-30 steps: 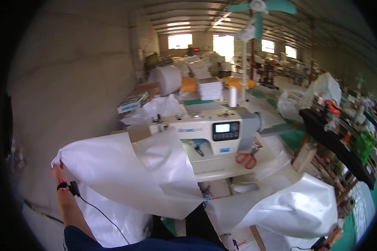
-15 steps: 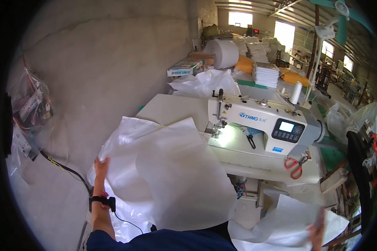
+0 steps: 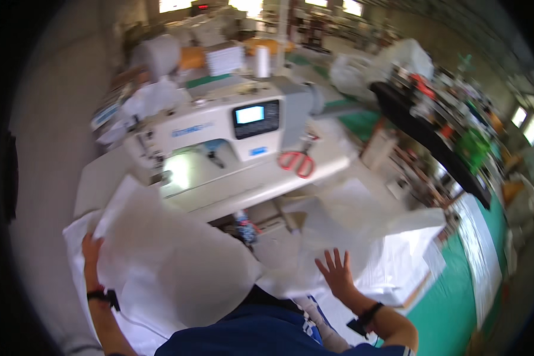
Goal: Sew together large white plastic sheets using an industrial sewing machine.
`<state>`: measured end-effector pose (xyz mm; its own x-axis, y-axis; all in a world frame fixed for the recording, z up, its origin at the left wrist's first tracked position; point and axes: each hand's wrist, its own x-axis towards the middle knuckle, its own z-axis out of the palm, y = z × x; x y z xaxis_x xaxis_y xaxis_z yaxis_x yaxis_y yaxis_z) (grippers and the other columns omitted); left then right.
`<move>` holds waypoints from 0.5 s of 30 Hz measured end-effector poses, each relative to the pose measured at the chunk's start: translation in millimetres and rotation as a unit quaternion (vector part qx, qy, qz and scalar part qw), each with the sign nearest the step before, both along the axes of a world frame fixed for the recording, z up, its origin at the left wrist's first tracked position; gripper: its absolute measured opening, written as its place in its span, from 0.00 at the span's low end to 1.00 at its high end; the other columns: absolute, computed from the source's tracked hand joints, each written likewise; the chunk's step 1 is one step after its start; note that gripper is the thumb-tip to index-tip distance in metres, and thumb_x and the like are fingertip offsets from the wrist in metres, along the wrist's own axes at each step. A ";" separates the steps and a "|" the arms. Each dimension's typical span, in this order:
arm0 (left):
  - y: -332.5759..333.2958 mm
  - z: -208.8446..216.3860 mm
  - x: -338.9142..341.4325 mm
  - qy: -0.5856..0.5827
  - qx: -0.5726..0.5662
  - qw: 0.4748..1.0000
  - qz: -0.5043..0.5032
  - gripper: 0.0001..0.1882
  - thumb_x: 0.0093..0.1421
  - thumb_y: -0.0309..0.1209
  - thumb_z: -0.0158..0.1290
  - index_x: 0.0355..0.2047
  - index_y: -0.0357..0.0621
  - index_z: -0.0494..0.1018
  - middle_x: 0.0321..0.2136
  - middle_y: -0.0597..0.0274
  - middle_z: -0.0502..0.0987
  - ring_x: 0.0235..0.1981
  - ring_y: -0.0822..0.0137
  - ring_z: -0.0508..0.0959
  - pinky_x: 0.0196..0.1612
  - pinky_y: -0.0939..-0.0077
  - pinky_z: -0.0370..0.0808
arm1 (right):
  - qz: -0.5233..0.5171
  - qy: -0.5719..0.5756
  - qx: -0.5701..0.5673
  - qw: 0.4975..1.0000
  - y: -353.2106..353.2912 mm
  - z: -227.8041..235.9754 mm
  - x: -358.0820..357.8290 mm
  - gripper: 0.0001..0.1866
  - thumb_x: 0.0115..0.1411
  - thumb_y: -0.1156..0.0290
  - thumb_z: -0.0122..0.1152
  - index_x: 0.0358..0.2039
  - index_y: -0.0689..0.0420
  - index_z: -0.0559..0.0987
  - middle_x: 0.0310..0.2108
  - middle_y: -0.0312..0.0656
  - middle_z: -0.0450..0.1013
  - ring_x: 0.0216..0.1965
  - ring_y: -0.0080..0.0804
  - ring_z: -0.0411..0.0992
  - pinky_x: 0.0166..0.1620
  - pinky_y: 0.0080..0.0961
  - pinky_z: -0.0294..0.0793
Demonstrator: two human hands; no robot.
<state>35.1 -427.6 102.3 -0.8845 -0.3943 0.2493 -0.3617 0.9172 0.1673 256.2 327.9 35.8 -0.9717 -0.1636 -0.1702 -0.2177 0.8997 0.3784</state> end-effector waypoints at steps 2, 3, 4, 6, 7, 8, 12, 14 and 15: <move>-5.6 -4.4 -7.0 -0.015 -0.001 0.999 -0.051 0.23 0.48 0.40 0.59 0.41 0.38 0.70 0.34 0.50 0.75 0.37 0.51 0.74 0.41 0.60 0.70 | -0.053 0.044 0.041 0.997 44.3 -27.1 2.0 0.35 0.54 0.66 0.51 0.63 0.42 0.53 0.64 0.49 0.47 0.64 0.55 0.44 0.58 0.68 0.35; -14.4 -9.5 -5.3 -0.014 0.052 0.995 -0.079 0.21 0.51 0.38 0.57 0.39 0.36 0.70 0.31 0.51 0.76 0.34 0.54 0.75 0.39 0.63 0.71 | -0.080 0.066 0.073 0.992 64.2 -41.3 0.3 0.34 0.56 0.65 0.48 0.63 0.40 0.53 0.65 0.48 0.45 0.65 0.54 0.43 0.58 0.68 0.34; -24.3 -10.3 -6.7 -0.014 0.051 0.995 -0.082 0.21 0.51 0.38 0.57 0.39 0.36 0.70 0.31 0.51 0.76 0.34 0.54 0.75 0.39 0.63 0.71 | -0.102 0.077 0.097 0.987 90.6 -55.6 -0.4 0.33 0.57 0.66 0.46 0.63 0.39 0.52 0.66 0.46 0.44 0.65 0.52 0.43 0.58 0.68 0.33; -64.5 -2.8 1.4 0.140 0.150 0.976 -0.065 0.15 0.57 0.35 0.52 0.35 0.32 0.71 0.27 0.54 0.76 0.30 0.63 0.75 0.37 0.68 0.72 | -0.152 0.090 0.108 0.978 146.0 -83.4 1.4 0.32 0.58 0.67 0.45 0.64 0.41 0.51 0.66 0.45 0.42 0.66 0.48 0.41 0.58 0.69 0.32; -97.0 10.9 13.8 0.243 0.228 0.943 -0.009 0.15 0.60 0.36 0.48 0.33 0.31 0.71 0.27 0.54 0.76 0.30 0.66 0.74 0.36 0.70 0.72 | -0.150 0.147 0.260 0.942 172.2 -97.9 0.0 0.32 0.57 0.67 0.45 0.63 0.42 0.51 0.66 0.46 0.42 0.66 0.50 0.40 0.59 0.66 0.32; -130.3 23.6 28.4 0.333 0.339 0.880 -0.015 0.17 0.63 0.36 0.44 0.31 0.31 0.71 0.28 0.55 0.75 0.30 0.69 0.73 0.35 0.71 0.72 | -0.163 0.223 0.346 0.897 195.2 -111.4 1.4 0.33 0.57 0.68 0.46 0.63 0.43 0.52 0.66 0.47 0.42 0.66 0.51 0.38 0.61 0.64 0.32; -263.3 93.2 158.5 0.302 -0.004 0.913 0.273 0.19 0.63 0.37 0.41 0.32 0.33 0.74 0.31 0.47 0.76 0.33 0.59 0.75 0.37 0.65 0.73 | -0.362 0.147 -0.128 0.911 243.1 -152.0 7.6 0.39 0.51 0.68 0.59 0.62 0.58 0.53 0.62 0.53 0.49 0.64 0.53 0.44 0.64 0.46 0.41; -286.4 101.7 224.4 0.137 -0.155 0.903 0.377 0.18 0.62 0.37 0.40 0.33 0.35 0.75 0.32 0.41 0.76 0.35 0.50 0.77 0.39 0.60 0.73 | -0.417 -0.037 -0.173 0.892 250.0 -164.1 2.0 0.34 0.59 0.67 0.47 0.63 0.63 0.47 0.62 0.54 0.50 0.64 0.53 0.45 0.64 0.40 0.48; -288.2 101.6 243.1 0.098 -0.225 0.913 0.326 0.18 0.59 0.37 0.42 0.32 0.34 0.75 0.32 0.40 0.76 0.35 0.48 0.77 0.40 0.58 0.72 | -0.374 -0.070 -0.098 0.920 249.8 -168.5 -2.0 0.34 0.60 0.69 0.41 0.64 0.59 0.42 0.62 0.55 0.48 0.62 0.54 0.48 0.61 0.42 0.53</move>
<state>278.2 -715.9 203.9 -0.4190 -0.6405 0.6436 -0.8591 0.5091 -0.0528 254.2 577.7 -132.7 -0.7957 0.5007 -0.3409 0.4555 0.8656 0.2081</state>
